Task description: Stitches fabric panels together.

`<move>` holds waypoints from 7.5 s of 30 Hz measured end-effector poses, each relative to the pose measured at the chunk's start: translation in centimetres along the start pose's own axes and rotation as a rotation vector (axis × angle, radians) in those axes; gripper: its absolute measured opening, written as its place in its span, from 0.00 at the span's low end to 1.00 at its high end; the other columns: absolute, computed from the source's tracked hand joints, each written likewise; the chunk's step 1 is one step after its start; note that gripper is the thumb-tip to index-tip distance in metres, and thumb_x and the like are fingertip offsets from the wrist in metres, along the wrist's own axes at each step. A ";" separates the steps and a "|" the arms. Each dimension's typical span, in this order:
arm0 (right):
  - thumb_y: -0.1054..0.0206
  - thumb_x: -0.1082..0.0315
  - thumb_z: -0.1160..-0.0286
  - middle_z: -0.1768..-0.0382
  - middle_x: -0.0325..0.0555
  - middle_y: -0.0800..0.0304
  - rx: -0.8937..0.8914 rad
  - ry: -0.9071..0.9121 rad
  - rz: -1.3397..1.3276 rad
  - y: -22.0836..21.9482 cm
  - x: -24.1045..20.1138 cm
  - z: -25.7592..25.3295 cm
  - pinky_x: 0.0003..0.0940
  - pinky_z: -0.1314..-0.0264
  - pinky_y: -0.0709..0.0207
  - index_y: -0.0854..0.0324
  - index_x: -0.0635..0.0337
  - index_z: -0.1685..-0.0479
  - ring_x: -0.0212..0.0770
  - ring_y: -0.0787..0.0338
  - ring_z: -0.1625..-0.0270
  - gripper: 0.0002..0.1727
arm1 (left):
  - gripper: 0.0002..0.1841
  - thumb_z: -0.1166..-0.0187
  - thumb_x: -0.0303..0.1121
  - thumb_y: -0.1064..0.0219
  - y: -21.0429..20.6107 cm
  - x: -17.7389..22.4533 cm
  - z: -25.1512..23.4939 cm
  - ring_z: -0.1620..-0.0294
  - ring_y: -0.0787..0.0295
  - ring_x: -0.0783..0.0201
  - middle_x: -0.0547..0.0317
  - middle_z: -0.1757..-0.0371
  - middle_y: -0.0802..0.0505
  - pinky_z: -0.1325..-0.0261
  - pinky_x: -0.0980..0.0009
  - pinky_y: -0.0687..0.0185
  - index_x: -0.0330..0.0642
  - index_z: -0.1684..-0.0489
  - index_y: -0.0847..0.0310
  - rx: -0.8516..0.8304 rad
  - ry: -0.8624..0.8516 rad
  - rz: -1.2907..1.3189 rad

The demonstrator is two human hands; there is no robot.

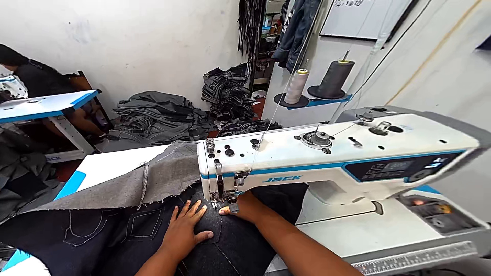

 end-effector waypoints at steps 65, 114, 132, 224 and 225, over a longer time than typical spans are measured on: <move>0.57 0.30 0.15 0.05 0.34 0.47 -0.020 0.257 0.219 -8.6 -2.5 9.1 0.86 0.16 0.77 0.41 0.39 0.06 0.57 0.61 0.02 0.41 | 0.29 0.09 0.52 0.49 -1.0 -1.1 0.5 0.02 0.62 0.50 0.67 0.04 0.40 0.11 0.28 0.76 0.61 0.08 0.37 -0.018 -0.386 -0.188; 0.56 0.48 0.05 0.06 0.37 0.43 -0.008 0.156 0.120 -4.6 -1.5 5.5 0.83 0.14 0.72 0.39 0.46 0.07 0.54 0.54 0.03 0.31 | 0.41 0.13 0.63 0.56 -0.4 -2.0 -2.1 0.01 0.69 0.57 0.61 0.03 0.46 0.08 0.36 0.81 0.47 0.04 0.48 -0.047 -0.386 -0.274; 0.47 0.42 0.11 0.11 0.35 0.32 0.122 0.199 0.149 -5.9 -0.9 5.5 0.86 0.16 0.73 0.28 0.43 0.14 0.54 0.46 0.05 0.31 | 0.31 0.07 0.50 0.56 -1.1 -1.4 -0.9 0.01 0.63 0.56 0.64 0.04 0.42 0.09 0.32 0.77 0.51 0.06 0.43 0.069 -0.301 -0.169; 0.50 0.34 0.15 0.07 0.36 0.41 0.152 0.081 0.242 -8.2 -4.3 6.2 0.93 0.23 0.72 0.40 0.42 0.06 0.60 0.51 0.04 0.40 | 0.38 0.19 0.64 0.45 -0.2 -3.5 -1.1 0.08 0.42 0.41 0.50 0.10 0.29 0.10 0.36 0.53 0.54 0.11 0.32 0.148 -0.540 -0.269; 0.51 0.33 0.15 0.08 0.35 0.39 0.151 0.138 0.257 -7.7 -3.3 6.0 0.92 0.23 0.70 0.39 0.42 0.07 0.60 0.49 0.05 0.40 | 0.37 0.17 0.63 0.45 0.2 -3.0 -1.1 0.07 0.43 0.42 0.51 0.10 0.30 0.11 0.36 0.53 0.54 0.10 0.34 0.110 -0.496 -0.264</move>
Point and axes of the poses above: each hand's wrist, its own z-axis away from the middle knuckle, its own y-axis out of the back of the hand, x = y × z, the point moved 3 cm from there along -z, towards the middle knuckle
